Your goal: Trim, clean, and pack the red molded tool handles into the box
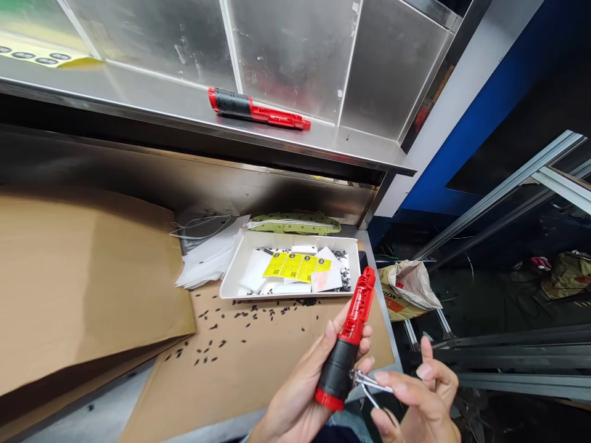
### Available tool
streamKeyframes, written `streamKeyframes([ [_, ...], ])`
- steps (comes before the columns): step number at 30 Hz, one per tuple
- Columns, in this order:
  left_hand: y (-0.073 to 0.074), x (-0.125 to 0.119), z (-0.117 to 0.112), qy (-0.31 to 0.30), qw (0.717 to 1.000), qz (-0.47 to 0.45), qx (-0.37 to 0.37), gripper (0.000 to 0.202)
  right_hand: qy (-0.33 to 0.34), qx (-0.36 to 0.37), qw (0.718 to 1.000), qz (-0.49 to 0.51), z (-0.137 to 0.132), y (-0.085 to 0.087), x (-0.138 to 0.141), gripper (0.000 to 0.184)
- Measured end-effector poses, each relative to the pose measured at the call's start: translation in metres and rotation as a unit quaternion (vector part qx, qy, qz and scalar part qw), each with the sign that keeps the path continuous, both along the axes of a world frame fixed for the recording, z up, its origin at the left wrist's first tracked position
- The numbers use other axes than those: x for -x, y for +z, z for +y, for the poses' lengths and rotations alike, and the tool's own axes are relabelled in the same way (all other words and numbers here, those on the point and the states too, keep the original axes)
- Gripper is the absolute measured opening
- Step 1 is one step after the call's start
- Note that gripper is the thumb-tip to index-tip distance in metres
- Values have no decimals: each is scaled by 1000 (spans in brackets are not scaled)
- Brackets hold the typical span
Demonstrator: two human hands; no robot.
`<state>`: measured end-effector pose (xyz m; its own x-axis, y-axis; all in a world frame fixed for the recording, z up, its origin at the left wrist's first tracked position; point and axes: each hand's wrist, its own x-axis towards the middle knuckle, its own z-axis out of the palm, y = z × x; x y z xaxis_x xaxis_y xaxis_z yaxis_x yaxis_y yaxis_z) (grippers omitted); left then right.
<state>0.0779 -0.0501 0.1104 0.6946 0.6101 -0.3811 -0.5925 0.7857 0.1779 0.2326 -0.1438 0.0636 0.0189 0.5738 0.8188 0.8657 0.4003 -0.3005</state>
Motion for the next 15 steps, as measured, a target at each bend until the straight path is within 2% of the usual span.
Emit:
streamKeyframes([
  [6,2,1,-1,8,1000,-5,-27,49,-8,10,1000,28,4,2,17,27],
  [12,3,1,-3,11,999,-6,-36,50,11,2,1000,22,3,1,12,33],
  [15,3,-1,-3,6,1000,14,-21,58,19,4,999,28,2,-1,9,30],
])
